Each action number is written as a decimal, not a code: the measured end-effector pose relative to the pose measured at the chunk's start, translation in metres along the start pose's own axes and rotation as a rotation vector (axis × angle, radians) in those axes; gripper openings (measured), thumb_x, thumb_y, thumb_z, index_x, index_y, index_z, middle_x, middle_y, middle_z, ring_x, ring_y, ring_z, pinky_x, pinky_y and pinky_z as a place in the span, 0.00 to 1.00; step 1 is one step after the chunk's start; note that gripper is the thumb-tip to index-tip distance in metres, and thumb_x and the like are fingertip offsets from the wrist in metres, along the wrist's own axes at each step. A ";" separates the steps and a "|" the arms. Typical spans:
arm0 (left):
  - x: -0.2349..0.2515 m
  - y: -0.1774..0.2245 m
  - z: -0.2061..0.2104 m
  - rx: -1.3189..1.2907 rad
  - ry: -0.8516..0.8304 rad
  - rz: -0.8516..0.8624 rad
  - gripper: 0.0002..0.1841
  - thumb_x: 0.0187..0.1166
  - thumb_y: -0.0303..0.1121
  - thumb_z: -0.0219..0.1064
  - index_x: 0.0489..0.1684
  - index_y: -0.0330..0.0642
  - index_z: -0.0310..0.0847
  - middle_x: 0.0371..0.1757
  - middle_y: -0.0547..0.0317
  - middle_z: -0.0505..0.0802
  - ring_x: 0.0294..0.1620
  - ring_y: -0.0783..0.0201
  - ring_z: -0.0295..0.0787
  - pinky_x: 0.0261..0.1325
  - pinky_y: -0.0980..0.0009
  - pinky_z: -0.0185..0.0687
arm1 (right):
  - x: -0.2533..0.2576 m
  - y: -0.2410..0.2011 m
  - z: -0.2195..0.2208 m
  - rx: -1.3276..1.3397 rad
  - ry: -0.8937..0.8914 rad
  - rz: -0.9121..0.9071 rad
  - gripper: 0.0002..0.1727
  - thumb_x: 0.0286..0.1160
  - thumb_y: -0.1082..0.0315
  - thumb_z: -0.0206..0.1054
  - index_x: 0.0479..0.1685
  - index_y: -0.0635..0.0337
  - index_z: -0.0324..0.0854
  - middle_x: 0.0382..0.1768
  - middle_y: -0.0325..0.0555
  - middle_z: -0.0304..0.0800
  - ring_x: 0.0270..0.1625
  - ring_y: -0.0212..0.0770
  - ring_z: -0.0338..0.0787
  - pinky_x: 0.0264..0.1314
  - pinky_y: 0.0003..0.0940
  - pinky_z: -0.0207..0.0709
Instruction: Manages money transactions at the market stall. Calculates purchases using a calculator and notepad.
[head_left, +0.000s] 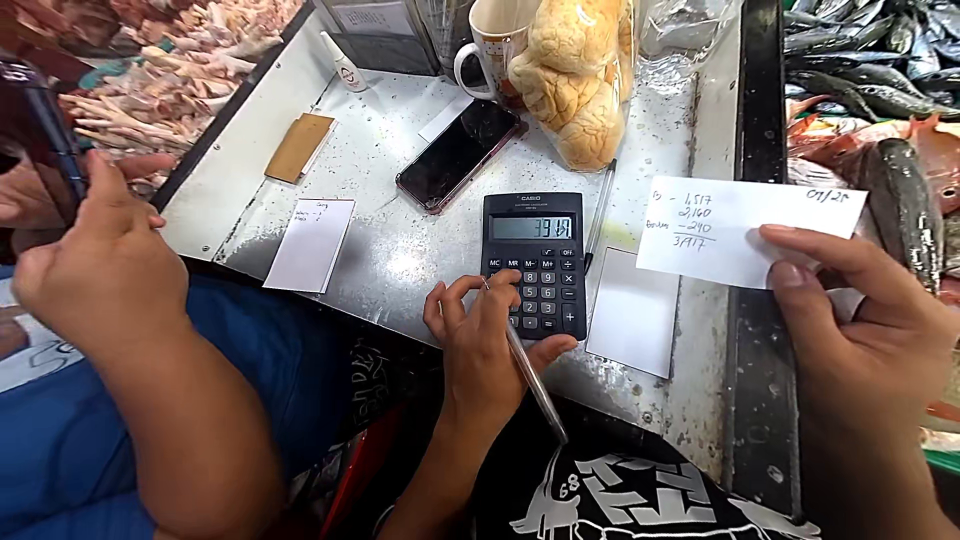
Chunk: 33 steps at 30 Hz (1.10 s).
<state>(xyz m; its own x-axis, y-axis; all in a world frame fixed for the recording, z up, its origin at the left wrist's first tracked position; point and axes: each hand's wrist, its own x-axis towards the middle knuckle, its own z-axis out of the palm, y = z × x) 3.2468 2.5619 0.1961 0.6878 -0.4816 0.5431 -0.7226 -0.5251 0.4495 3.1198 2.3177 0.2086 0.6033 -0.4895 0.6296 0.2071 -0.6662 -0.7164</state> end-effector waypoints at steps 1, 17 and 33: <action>-0.002 -0.001 0.000 -0.026 0.017 0.010 0.33 0.73 0.75 0.53 0.43 0.51 0.73 0.47 0.64 0.93 0.66 0.62 0.80 0.81 0.50 0.45 | 0.000 0.000 0.000 0.004 -0.002 -0.003 0.16 0.83 0.68 0.58 0.57 0.66 0.87 0.52 0.41 0.92 0.53 0.13 0.83 0.58 0.09 0.73; -0.035 0.002 0.004 -0.166 0.137 0.211 0.28 0.79 0.74 0.46 0.42 0.59 0.69 0.50 0.79 0.91 0.71 0.77 0.76 0.89 0.61 0.37 | 0.001 -0.001 -0.001 -0.027 0.000 -0.001 0.17 0.83 0.68 0.58 0.57 0.69 0.87 0.50 0.44 0.92 0.50 0.13 0.81 0.56 0.09 0.71; -0.017 0.000 0.008 0.055 0.122 -0.107 0.36 0.60 0.66 0.76 0.46 0.43 0.68 0.74 0.42 0.85 0.80 0.45 0.73 0.78 0.44 0.57 | 0.002 0.000 0.000 -0.008 -0.004 -0.008 0.16 0.82 0.69 0.58 0.54 0.71 0.88 0.47 0.46 0.92 0.47 0.11 0.80 0.53 0.06 0.70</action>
<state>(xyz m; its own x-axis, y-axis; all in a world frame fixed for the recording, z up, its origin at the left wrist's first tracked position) 3.2354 2.5642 0.1812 0.7447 -0.3344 0.5776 -0.6387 -0.6081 0.4714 3.1207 2.3170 0.2099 0.6044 -0.4817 0.6345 0.2062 -0.6747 -0.7087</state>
